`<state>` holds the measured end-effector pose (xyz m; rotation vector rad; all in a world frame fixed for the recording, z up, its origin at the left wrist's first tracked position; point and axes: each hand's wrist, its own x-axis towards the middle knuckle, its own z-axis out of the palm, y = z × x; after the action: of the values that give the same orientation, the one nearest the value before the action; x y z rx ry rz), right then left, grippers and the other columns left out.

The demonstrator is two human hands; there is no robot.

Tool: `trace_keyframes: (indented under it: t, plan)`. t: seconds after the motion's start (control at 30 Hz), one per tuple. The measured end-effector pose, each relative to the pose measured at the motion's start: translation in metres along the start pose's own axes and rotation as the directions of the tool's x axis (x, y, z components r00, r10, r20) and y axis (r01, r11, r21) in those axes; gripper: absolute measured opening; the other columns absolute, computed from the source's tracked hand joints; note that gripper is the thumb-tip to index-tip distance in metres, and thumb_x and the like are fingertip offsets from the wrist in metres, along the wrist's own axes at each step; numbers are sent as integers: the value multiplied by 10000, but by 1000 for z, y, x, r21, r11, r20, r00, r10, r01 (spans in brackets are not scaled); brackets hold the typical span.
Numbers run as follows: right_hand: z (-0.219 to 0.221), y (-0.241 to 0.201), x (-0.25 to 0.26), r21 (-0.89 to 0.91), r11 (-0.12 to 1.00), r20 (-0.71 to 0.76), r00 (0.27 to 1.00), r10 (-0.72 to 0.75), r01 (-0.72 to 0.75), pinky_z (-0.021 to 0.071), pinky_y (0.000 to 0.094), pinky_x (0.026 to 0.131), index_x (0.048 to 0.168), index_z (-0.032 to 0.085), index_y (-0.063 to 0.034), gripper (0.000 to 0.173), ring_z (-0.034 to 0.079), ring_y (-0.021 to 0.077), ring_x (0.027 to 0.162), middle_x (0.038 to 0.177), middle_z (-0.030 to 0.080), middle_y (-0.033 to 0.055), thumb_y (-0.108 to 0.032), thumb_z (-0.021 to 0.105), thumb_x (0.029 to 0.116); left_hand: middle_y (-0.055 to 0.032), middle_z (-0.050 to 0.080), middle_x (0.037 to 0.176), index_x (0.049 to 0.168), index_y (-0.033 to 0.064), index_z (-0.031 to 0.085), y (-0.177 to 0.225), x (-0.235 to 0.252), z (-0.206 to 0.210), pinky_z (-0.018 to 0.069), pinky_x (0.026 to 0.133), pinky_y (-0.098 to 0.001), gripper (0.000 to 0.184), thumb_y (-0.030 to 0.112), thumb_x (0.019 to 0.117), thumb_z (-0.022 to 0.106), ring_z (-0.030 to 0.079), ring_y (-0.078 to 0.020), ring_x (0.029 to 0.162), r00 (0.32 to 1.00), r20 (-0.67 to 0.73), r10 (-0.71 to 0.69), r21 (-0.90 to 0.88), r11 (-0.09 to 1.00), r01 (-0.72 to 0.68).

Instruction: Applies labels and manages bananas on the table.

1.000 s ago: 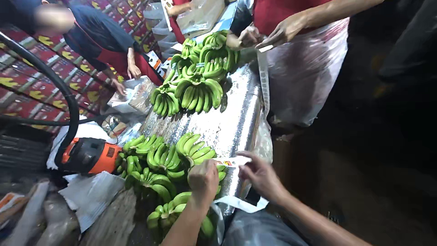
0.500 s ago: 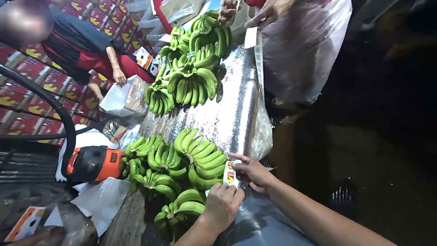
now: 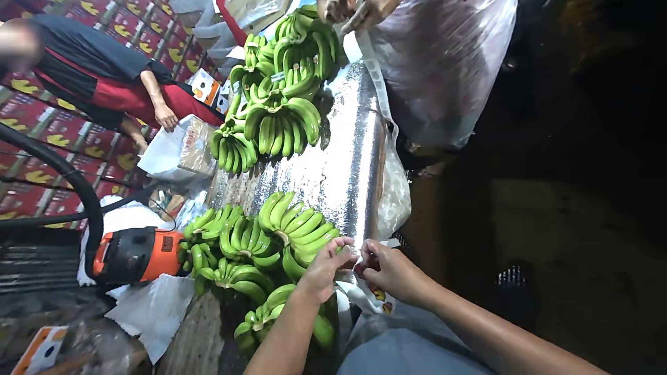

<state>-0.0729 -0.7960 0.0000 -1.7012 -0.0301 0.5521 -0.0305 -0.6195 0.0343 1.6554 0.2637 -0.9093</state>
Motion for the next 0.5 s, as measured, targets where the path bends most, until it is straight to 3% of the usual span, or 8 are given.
trace_keyframes:
  t: [0.1, 0.17, 0.2, 0.27, 0.3, 0.37, 0.43, 0.5]
  plan:
    - [1, 12, -4, 66, 998, -88, 996, -13, 18, 511, 354, 727, 1025, 602, -3, 161, 600, 169, 783, 878, 605, 88, -52, 691, 900, -107, 685, 1055, 1439, 37, 439, -5, 6, 7, 583, 846, -375, 415, -3, 1028, 490, 695, -185, 898, 999, -36, 12, -222, 975, -20]
    - [3, 21, -3, 196, 980, -155, 988, -6, 37, 512, 281, 697, 990, 605, -35, 150, 591, 100, 750, 859, 602, 37, -24, 709, 881, -91, 665, 998, 1379, 32, 451, -3, 10, 12, 587, 819, -374, 412, -82, 986, 500, 686, -182, 849, 990, -130, 61, -265, 960, -94]
    - [4, 24, -3, 256, 965, -176, 984, -2, 47, 521, 254, 687, 997, 612, -45, 160, 604, 75, 739, 864, 622, 20, 2, 704, 874, -93, 669, 1001, 1349, 12, 482, -3, 11, 13, 588, 802, -359, 398, -92, 968, 536, 684, -173, 844, 981, -173, 92, -194, 973, -125]
    - [5, 26, -5, 341, 939, -193, 981, 15, 53, 558, 236, 696, 1090, 642, -48, 229, 657, 58, 750, 947, 692, 32, 38, 683, 881, -105, 671, 1134, 1268, -48, 588, -7, 13, 14, 565, 824, -307, 342, -44, 929, 638, 663, -136, 951, 940, -227, 254, 148, 963, -224]
    - [5, 26, -6, 367, 929, -191, 981, 28, 45, 570, 241, 717, 1165, 657, -49, 292, 674, 63, 776, 1018, 707, 49, 47, 671, 890, -120, 649, 1194, 1172, -47, 669, -11, 12, 12, 546, 871, -291, 271, 7, 908, 686, 634, -133, 1041, 899, -201, 388, 340, 889, -308]
    - [4, 27, -7, 400, 916, -170, 984, 55, 17, 589, 245, 771, 1268, 657, -64, 378, 700, 65, 840, 1129, 716, 56, 52, 642, 908, -112, 675, 1156, 987, 36, 780, -18, 12, 6, 503, 1013, -339, 140, 106, 866, 764, 607, -165, 1157, 781, -30, 624, 592, 641, -489]
    - [3, 26, -8, 400, 916, -136, 987, 83, -22, 585, 236, 774, 1307, 644, -59, 407, 704, 56, 863, 1125, 729, 48, 54, 618, 916, -73, 723, 1129, 965, 116, 816, -19, 9, 7, 405, 1092, -540, 116, 157, 864, 777, 634, -227, 1165, 714, 143, 685, 723, 420, -548]
    - [0, 23, -8, 357, 933, -89, 992, 86, -49, 570, 227, 806, 1342, 627, -50, 418, 700, 46, 909, 1136, 733, 50, 42, 607, 935, -52, 747, 1088, 969, 127, 817, -18, 9, 9, 360, 1094, -649, 140, 125, 835, 779, 683, -244, 1100, 673, 215, 707, 813, 253, -525]
